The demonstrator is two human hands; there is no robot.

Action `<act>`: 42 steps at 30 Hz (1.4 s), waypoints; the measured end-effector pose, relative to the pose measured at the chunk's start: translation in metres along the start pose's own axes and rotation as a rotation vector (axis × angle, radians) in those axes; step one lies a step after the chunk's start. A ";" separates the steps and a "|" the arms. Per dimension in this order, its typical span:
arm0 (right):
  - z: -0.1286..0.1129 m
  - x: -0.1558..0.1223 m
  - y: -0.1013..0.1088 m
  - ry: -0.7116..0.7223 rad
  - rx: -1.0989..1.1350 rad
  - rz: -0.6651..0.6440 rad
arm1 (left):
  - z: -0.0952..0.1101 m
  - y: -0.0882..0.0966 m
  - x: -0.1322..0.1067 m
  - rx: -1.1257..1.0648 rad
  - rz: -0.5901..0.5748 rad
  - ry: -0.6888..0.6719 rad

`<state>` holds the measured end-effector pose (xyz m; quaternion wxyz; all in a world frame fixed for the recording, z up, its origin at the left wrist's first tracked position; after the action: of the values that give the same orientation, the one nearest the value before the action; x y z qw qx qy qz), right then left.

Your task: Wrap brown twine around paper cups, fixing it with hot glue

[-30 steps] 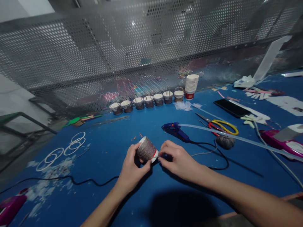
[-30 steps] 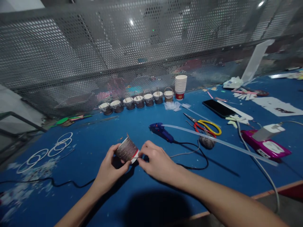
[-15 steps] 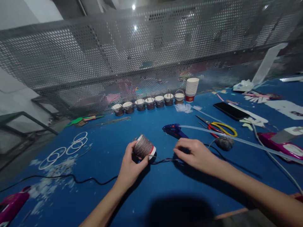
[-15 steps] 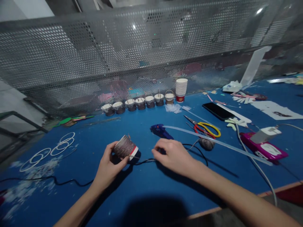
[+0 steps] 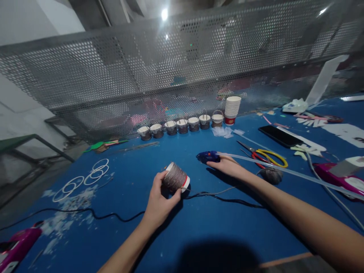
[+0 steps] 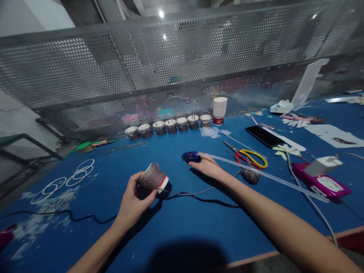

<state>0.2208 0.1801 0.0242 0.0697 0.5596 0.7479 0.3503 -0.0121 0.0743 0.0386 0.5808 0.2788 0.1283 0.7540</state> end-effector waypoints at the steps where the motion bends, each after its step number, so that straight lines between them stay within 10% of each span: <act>1: 0.003 0.000 -0.002 -0.011 0.005 -0.003 | -0.001 -0.001 0.000 0.001 -0.007 0.002; 9: -0.016 -0.032 -0.007 -0.089 0.096 -0.015 | -0.011 0.000 0.008 0.012 0.021 0.121; 16: -0.058 -0.056 -0.030 0.129 0.092 -0.126 | -0.013 0.003 0.011 0.012 0.072 0.158; 42: -0.070 -0.073 -0.045 0.437 -0.172 -0.061 | -0.012 -0.002 0.008 0.012 0.029 0.140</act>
<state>0.1775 0.0789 0.0283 -0.0359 0.4393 0.7292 0.5235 -0.0192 0.0836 0.0298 0.5576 0.2307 0.1692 0.7793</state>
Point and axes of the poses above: each hand's wrist, its own x-axis towards the middle knuckle, its own y-axis out of the back of the hand, z = x × y, the point moved 8 cm from there along x, towards the middle knuckle, and after that the axes turned 7 degrees about y, right-handed, at the moved point
